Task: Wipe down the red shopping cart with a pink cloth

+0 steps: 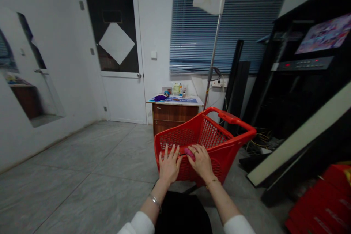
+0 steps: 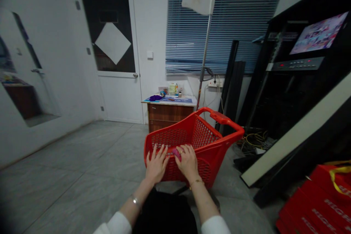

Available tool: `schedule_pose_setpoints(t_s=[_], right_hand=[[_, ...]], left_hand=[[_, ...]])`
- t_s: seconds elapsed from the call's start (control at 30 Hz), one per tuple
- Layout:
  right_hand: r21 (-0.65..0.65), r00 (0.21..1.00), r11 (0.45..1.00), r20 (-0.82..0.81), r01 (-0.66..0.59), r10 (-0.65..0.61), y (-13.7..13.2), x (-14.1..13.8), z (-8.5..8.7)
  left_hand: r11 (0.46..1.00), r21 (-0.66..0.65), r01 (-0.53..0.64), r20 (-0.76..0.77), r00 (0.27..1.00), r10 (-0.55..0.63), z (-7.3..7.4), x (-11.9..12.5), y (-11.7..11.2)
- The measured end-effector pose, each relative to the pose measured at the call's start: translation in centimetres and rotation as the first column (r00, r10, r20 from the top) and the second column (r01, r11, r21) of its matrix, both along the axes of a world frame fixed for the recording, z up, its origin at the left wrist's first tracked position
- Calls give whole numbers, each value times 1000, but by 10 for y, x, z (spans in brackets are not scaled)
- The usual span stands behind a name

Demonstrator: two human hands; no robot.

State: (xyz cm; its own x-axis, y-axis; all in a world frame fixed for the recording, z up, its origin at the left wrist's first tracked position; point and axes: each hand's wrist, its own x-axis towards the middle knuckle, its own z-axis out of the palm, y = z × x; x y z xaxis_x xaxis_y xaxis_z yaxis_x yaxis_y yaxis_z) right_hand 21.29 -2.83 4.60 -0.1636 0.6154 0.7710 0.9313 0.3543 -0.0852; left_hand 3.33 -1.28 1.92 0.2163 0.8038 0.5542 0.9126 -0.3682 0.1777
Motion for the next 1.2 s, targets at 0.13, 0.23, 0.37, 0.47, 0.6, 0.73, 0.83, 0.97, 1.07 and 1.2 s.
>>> schedule_pose_setpoints(t_s=[0.13,0.23,0.37,0.47,0.6,0.73,0.83,0.97,1.07,1.2], right_hand=[[-122,994,990,70,-71,80,3,50,20],[-109,993,991,102,78,-67,6,108,38],[-11,973,977,100,211,-209,9,139,42],[42,970,971,53,236,-238,7,106,27],[27,987,987,6,161,-161,3,32,3],[-5,996,996,0,85,-85,2,1,-3],[-43,997,998,59,44,-41,5,27,6],[-22,985,988,75,154,-152,13,91,25],[21,973,975,66,220,-220,17,116,31],[52,972,972,33,230,-232,14,83,20]], left_hand=[[1000,-17,1,3,1000,-1,1,-1,1],[1000,-24,0,7,1000,0,1,1,2],[999,-32,-16,5,1000,16,0,5,1],[999,-48,-24,2,1000,24,2,8,-1],[999,-48,-24,-2,1000,24,2,8,-1],[998,-55,-10,-13,1000,10,-1,3,0],[999,-51,13,-16,1000,-14,-2,-1,1],[998,-54,33,3,999,-33,-1,-2,-1],[997,-65,33,20,999,-32,1,0,-3],[997,-80,23,17,1000,-22,1,3,-4]])
